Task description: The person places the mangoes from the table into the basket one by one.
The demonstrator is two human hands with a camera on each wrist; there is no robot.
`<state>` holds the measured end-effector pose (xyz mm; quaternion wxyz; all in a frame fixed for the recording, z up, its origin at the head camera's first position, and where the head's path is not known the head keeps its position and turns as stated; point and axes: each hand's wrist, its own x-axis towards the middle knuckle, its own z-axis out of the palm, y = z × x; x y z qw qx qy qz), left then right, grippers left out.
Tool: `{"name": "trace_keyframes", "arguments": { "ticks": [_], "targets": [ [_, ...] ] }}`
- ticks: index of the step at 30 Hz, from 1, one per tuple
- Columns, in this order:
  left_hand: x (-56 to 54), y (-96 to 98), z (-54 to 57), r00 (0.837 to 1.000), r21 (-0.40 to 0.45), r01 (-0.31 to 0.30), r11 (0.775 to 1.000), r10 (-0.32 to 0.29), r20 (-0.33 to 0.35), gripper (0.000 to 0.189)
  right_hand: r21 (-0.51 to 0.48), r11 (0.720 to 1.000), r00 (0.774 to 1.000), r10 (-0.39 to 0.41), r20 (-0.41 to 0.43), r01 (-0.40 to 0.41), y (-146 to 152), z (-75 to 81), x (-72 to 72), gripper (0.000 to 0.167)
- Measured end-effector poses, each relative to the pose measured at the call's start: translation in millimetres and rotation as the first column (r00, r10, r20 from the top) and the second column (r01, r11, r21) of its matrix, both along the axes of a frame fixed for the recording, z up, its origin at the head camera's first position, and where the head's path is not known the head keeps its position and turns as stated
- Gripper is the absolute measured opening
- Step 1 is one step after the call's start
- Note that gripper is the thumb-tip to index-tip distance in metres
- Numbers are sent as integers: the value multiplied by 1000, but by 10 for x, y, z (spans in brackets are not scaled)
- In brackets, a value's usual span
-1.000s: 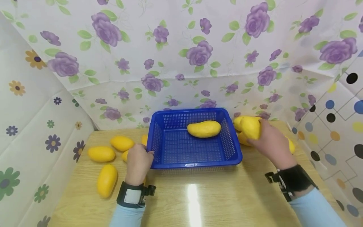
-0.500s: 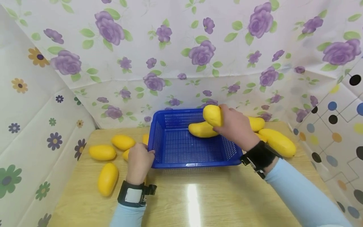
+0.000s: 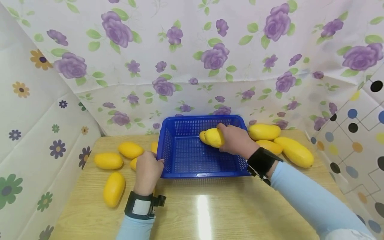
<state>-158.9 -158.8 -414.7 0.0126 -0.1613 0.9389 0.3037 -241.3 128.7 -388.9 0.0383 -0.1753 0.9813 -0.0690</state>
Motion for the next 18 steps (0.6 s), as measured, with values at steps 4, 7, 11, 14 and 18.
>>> {"name": "trace_keyframes", "arguments": {
  "ticks": [4, 7, 11, 14, 18],
  "targets": [
    [7, -3, 17, 1000, -9, 1, 1000, -1, 0, 22, 28, 999, 999, 32, 18, -33, -65, -37, -6, 79],
    [9, -2, 16, 1000, -16, -1, 1000, 1, -2, 22, 49, 998, 999, 46, 28, -47, -102, -65, -18, 77],
    [10, -3, -2, 1000, -19, -2, 1000, 2, -6, 22, 86, 995, 998, 54, 36, -57, -137, -116, -36, 79],
    [10, -6, -14, 1000, -14, 2, 1000, -2, -11, 22, 114, 992, 998, 53, 41, -57, -157, -144, -41, 84],
    [9, -3, -14, 1000, -12, 9, 1000, -9, -23, 21, 145, 988, 997, 44, 68, -54, -177, -147, -28, 88]
  ]
}}
